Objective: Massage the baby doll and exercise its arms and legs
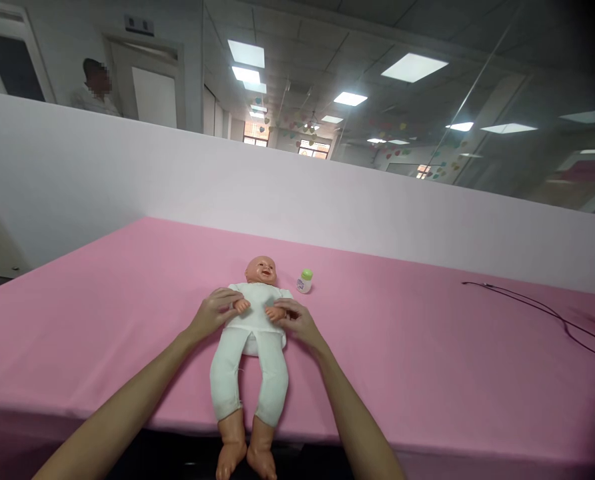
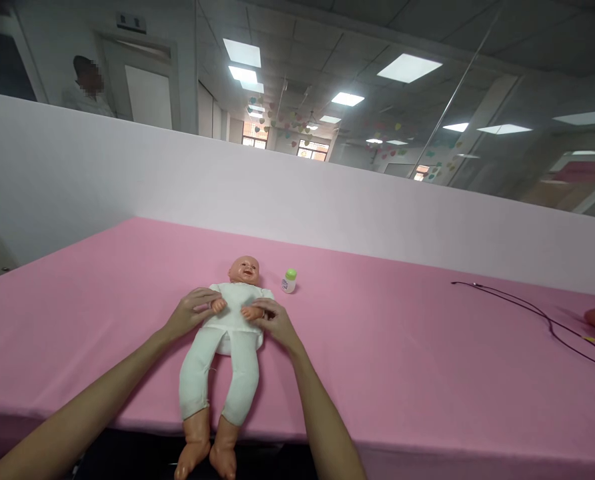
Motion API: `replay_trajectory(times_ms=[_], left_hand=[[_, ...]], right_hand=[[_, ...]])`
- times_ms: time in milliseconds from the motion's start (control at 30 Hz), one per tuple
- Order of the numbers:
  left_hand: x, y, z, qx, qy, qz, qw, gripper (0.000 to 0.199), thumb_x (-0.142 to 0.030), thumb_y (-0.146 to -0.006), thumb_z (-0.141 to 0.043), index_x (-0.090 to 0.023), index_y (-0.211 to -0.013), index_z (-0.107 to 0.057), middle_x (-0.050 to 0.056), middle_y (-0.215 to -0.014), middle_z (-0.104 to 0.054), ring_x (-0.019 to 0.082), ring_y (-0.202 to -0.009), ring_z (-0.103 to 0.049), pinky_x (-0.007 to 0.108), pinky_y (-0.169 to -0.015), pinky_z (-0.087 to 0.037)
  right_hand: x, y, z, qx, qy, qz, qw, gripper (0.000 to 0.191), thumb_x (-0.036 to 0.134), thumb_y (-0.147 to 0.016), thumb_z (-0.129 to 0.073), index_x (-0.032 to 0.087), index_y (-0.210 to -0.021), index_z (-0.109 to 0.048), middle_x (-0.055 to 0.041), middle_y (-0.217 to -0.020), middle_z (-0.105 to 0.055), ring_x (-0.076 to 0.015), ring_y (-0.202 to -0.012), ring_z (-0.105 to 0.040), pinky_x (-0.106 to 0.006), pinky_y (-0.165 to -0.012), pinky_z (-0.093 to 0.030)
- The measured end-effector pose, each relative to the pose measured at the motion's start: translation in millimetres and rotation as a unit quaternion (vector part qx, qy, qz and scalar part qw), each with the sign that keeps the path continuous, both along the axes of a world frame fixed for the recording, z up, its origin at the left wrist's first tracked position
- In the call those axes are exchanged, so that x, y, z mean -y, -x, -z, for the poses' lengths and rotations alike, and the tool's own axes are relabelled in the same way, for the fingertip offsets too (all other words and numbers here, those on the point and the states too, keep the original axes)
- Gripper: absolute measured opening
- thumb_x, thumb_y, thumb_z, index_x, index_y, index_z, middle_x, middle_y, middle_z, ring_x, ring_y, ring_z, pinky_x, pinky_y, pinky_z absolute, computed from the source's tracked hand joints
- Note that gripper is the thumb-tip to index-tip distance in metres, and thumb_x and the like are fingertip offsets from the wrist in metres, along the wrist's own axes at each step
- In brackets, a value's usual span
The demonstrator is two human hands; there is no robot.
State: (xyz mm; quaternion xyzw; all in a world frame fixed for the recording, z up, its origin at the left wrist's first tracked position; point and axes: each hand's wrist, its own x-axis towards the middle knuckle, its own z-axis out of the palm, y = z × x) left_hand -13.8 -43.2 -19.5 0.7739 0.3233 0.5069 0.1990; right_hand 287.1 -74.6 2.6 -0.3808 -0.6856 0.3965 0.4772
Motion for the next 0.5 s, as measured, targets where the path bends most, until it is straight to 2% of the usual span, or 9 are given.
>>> replay_trajectory(times_ms=[67, 100, 167, 233, 300, 367, 433, 500], left_hand=[[2, -1, -0.2, -0.034, -0.023, 0.023, 0.999, 0.022, -0.039, -0.095, -0.071, -0.028, -0.111, -0.080, 0.007, -0.119, -0.077, 0.027, -0.116, -0.066, 0.044, -0.105, -0.048], [2, -1, -0.1, -0.030, -0.020, 0.014, 0.999, 0.022, -0.039, -0.094, -0.071, -0.028, -0.111, -0.080, 0.007, -0.119, -0.078, 0.028, -0.115, -0.066, 0.044, -0.105, -0.048], [1, -1, 0.6, 0.012, 0.011, -0.037, 0.999, 0.026, -0.042, -0.093, -0.072, -0.028, -0.113, -0.079, 0.008, -0.116, -0.077, 0.027, -0.110, -0.067, 0.042, -0.100, -0.050], [-1, -1, 1.7, 0.074, 0.057, -0.099, 0.991, 0.041, -0.045, -0.091, -0.072, -0.026, -0.128, -0.073, 0.009, -0.119, -0.075, 0.026, -0.103, -0.068, 0.039, -0.092, -0.053], [-5, 2, 2.7, 0.134, 0.094, -0.154, 0.974, 0.064, -0.048, -0.091, -0.071, -0.025, -0.149, -0.056, 0.011, -0.124, -0.071, 0.024, -0.096, -0.068, 0.036, -0.082, -0.055], [-10, 8, 3.1, 0.168, 0.110, -0.200, 0.959, 0.078, -0.050, -0.093, -0.067, -0.023, -0.161, -0.040, 0.014, -0.131, -0.066, 0.024, -0.096, -0.068, 0.034, -0.077, -0.055], [-15, 18, 3.3, 0.164, 0.109, -0.254, 0.947, 0.076, -0.052, -0.096, -0.061, -0.021, -0.161, -0.037, 0.015, -0.134, -0.063, 0.025, -0.101, -0.067, 0.035, -0.080, -0.054], [-20, 29, 4.0, 0.105, 0.117, -0.316, 0.935, 0.067, -0.051, -0.098, -0.055, -0.017, -0.156, -0.044, 0.017, -0.129, -0.065, 0.028, -0.104, -0.065, 0.038, -0.085, -0.052]], right_hand=[[3, 3, 3.1, 0.034, 0.000, -0.007, 0.999, 0.039, 0.038, -0.074, -0.091, 0.027, -0.110, -0.082, -0.0087, -0.129, -0.072, -0.0305, -0.123, -0.064, -0.045, -0.108, -0.049], [2, 3, 4.5, 0.031, 0.001, 0.001, 1.000, 0.039, 0.037, -0.074, -0.090, 0.027, -0.111, -0.082, -0.0086, -0.129, -0.072, -0.0302, -0.122, -0.064, -0.045, -0.107, -0.049], [-2, 2, 6.0, -0.007, 0.006, 0.043, 0.999, 0.039, 0.039, -0.076, -0.089, 0.026, -0.112, -0.081, -0.0082, -0.122, -0.074, -0.0282, -0.116, -0.066, -0.042, -0.102, -0.051], [-9, -1, 5.7, -0.069, 0.015, 0.110, 0.991, 0.041, 0.043, -0.077, -0.087, 0.024, -0.112, -0.079, -0.0078, -0.116, -0.076, -0.0252, -0.104, -0.068, -0.038, -0.092, -0.054], [-16, -7, 5.0, -0.125, 0.028, 0.184, 0.975, 0.047, 0.050, -0.076, -0.085, 0.021, -0.111, -0.076, -0.0074, -0.109, -0.076, -0.0221, -0.089, -0.068, -0.033, -0.077, -0.055], [-22, -17, 5.9, -0.162, 0.037, 0.257, 0.952, 0.052, 0.054, -0.075, -0.082, 0.020, -0.112, -0.073, -0.0057, -0.099, -0.074, -0.0192, -0.077, -0.064, -0.029, -0.063, -0.051], [-25, -29, 9.4, -0.184, 0.056, 0.326, 0.926, 0.053, 0.053, -0.073, -0.081, 0.020, -0.113, -0.068, -0.0019, -0.084, -0.070, -0.0173, -0.067, -0.059, -0.027, -0.055, -0.044], [-27, -44, 15.2, -0.188, 0.082, 0.376, 0.904, 0.051, 0.049, -0.072, -0.081, 0.021, -0.112, -0.065, 0.0013, -0.074, -0.065, -0.0170, -0.062, -0.056, -0.026, -0.053, -0.042]])
